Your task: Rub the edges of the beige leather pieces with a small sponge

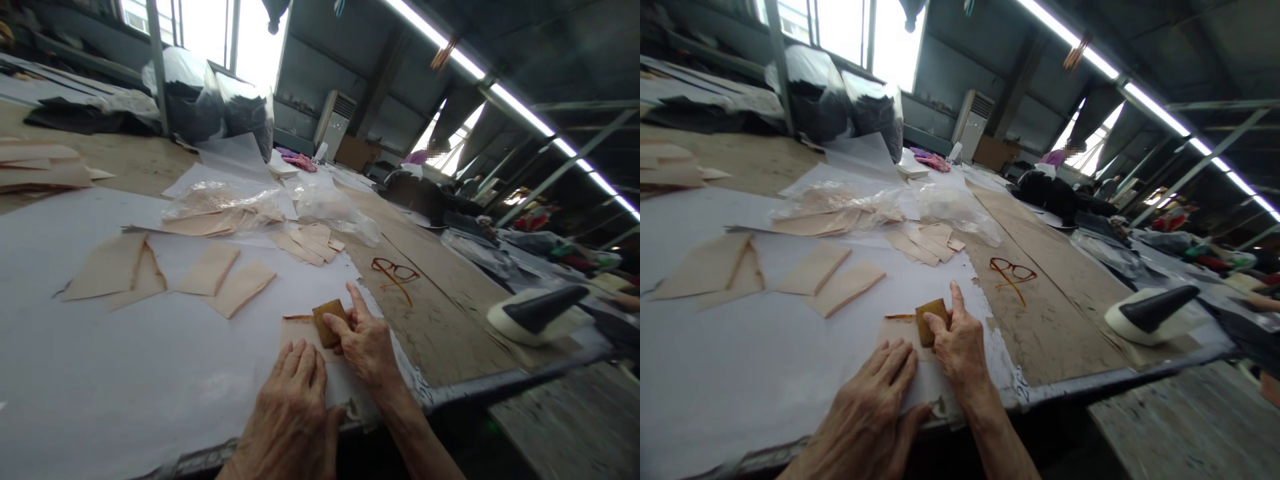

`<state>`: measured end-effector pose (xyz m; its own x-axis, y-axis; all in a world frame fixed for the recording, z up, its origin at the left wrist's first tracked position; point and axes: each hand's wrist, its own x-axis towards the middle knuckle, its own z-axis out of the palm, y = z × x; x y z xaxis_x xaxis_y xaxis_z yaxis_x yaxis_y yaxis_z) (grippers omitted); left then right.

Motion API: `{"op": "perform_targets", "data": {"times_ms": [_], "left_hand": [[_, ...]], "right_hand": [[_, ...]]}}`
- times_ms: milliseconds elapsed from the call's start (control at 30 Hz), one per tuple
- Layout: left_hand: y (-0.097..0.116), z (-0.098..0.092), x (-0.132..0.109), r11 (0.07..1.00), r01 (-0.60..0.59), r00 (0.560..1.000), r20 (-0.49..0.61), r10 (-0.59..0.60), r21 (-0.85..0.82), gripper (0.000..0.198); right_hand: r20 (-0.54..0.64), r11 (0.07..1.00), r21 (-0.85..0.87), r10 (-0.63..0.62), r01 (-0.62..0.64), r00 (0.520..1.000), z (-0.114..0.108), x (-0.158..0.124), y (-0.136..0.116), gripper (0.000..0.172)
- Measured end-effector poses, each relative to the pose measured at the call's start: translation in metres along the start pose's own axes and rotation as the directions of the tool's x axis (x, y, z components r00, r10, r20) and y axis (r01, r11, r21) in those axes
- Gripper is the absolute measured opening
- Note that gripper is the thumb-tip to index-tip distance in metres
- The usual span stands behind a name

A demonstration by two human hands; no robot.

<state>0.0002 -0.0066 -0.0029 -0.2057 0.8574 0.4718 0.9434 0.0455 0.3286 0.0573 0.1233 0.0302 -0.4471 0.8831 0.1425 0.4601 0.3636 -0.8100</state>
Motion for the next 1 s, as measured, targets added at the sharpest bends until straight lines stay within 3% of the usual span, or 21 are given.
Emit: {"op": "perform_targets", "data": {"times_ms": [100, 200, 300, 367, 433, 567, 667, 767, 1000], "left_hand": [[0.000, -0.001, 0.000, 1.000, 0.012, 1.000, -0.008, -0.012, -0.003, 0.045], [0.001, -0.002, 0.000, 1.000, 0.012, 1.000, -0.029, -0.012, -0.004, 0.045], [0.001, -0.002, 0.001, 1.000, -0.004, 0.997, -0.071, 0.005, 0.005, 0.045], [0.002, -0.001, 0.002, 1.000, -0.014, 0.996, -0.086, 0.015, 0.012, 0.044], [0.002, -0.001, 0.002, 1.000, -0.017, 0.997, -0.081, 0.018, 0.010, 0.043], [0.003, -0.002, 0.001, 0.999, 0.007, 0.999, -0.032, -0.008, -0.034, 0.045], [0.003, -0.002, 0.000, 0.997, 0.029, 1.000, 0.002, -0.029, -0.073, 0.047], [0.001, -0.001, -0.001, 0.994, 0.043, 0.999, -0.010, -0.045, -0.096, 0.047], [0.002, 0.005, -0.003, 1.000, 0.013, 0.997, -0.073, -0.015, -0.028, 0.044]], "right_hand": [[-0.037, 0.942, 0.322, 0.117, -0.099, 0.992, -0.013, 0.006, -0.007, 0.066], [-0.092, 0.715, 0.690, 0.239, -0.111, 0.967, -0.037, 0.014, -0.016, 0.038], [0.014, 0.578, 0.791, 0.314, -0.203, 0.949, -0.051, 0.012, -0.021, 0.023], [0.145, 0.602, 0.733, 0.317, -0.317, 0.937, -0.046, 0.005, -0.018, 0.021], [0.208, 0.689, 0.640, 0.273, -0.341, 0.939, -0.032, -0.001, -0.012, 0.021], [0.165, 0.912, 0.364, 0.136, -0.188, 0.977, -0.008, -0.004, -0.003, 0.014], [0.131, 0.989, 0.121, 0.068, -0.084, 0.989, -0.002, 0.002, -0.005, 0.018], [0.082, 0.996, -0.090, 0.014, -0.006, 0.997, 0.000, 0.005, -0.010, 0.026], [0.075, 0.904, -0.414, -0.085, 0.109, 0.994, 0.015, 0.005, -0.016, 0.022]]}}
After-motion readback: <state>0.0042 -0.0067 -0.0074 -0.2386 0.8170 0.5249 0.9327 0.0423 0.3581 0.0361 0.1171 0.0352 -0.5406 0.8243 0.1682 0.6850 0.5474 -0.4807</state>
